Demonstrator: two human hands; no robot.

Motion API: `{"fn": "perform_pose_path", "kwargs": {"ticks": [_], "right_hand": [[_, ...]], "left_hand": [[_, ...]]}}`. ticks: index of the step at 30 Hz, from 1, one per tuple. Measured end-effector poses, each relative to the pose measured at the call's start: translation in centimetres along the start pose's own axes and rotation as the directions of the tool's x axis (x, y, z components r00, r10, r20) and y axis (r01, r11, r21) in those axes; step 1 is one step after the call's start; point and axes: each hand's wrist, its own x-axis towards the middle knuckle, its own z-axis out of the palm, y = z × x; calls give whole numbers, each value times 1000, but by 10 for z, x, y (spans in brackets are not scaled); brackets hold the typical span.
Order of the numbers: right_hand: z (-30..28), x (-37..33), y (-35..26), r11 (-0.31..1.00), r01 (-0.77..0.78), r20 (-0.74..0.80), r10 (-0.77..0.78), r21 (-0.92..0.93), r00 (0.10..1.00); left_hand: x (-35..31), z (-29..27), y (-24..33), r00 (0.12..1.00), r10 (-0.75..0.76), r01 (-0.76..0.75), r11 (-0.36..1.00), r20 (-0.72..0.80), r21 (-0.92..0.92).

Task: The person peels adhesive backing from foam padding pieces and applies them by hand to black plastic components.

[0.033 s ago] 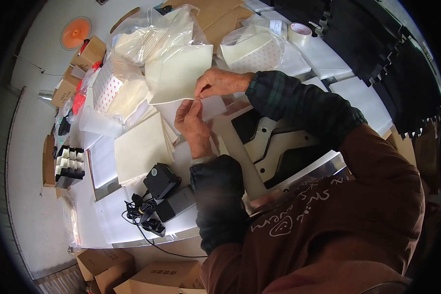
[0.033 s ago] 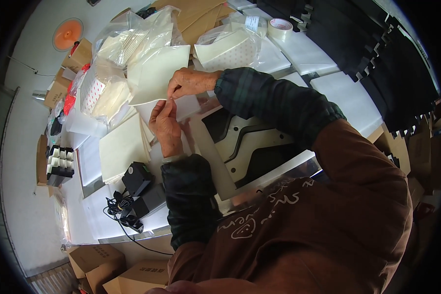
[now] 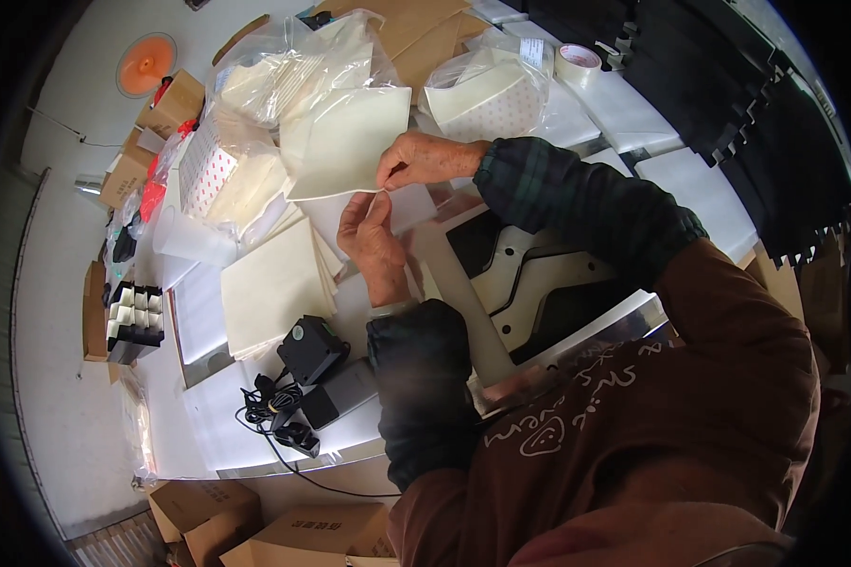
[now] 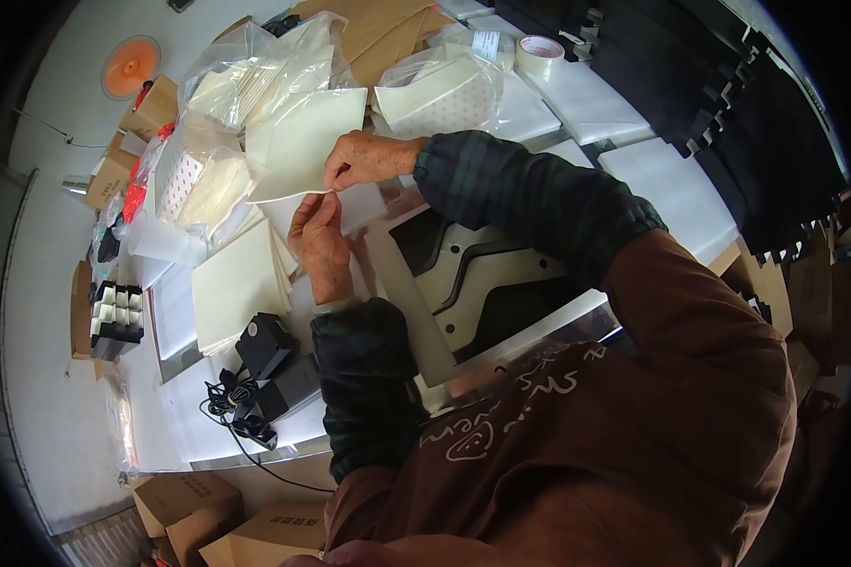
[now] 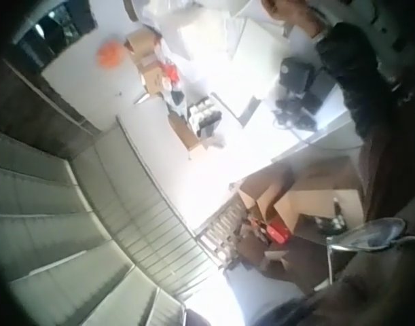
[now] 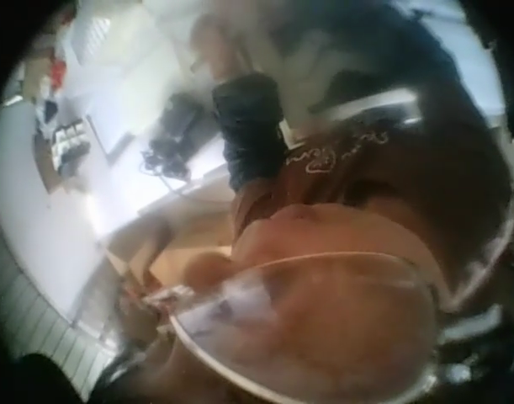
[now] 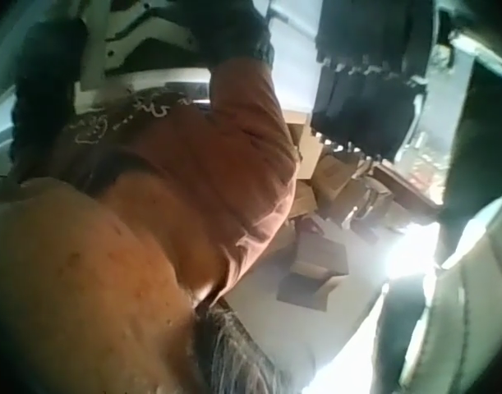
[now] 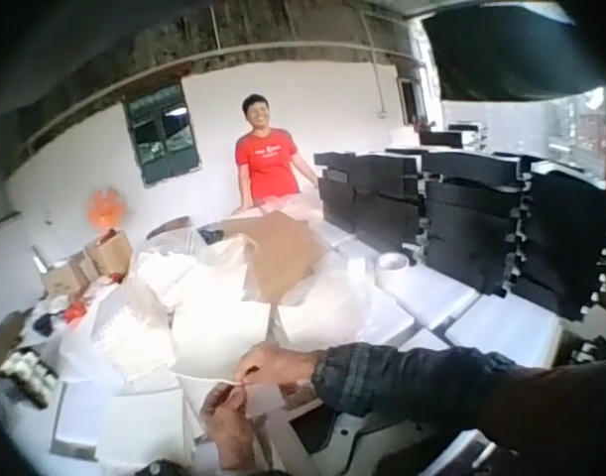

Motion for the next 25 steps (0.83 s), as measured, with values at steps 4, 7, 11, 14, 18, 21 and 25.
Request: {"fn": "perform_pose_path", "kwargs": {"ticks": [4, 7, 11, 14, 18, 21, 25], "right_hand": [[4, 0, 8, 999, -46, -1, 46, -26, 999], [12, 3, 14, 999, -3, -1, 3, -49, 1000], [20, 5, 26, 987, 151, -111, -157, -58, 981], [23, 6, 30, 979, 195, -133, -202, -64, 970], [21, 3, 17, 998, 41, -59, -38, 45, 997], [21, 7, 20, 938, -110, -49, 133, 329, 990], [20, 7, 34, 845, -190, -83, 265, 499, 961]], "left_hand": [[-1, 2, -4, 1000, 24, -25, 994, 11, 105], [-1, 1, -6, 998, 70, -68, 968, -2, 242], [-7, 13, -1, 989, 150, -135, 927, -16, 351], [-21, 32, 7, 980, 182, -142, 919, -78, 368], [-19, 26, 6, 980, 176, -143, 948, -95, 284], [0, 3, -1, 985, 152, -123, 953, -83, 279], [11, 7, 12, 953, -223, 230, 973, -204, 12]]}}
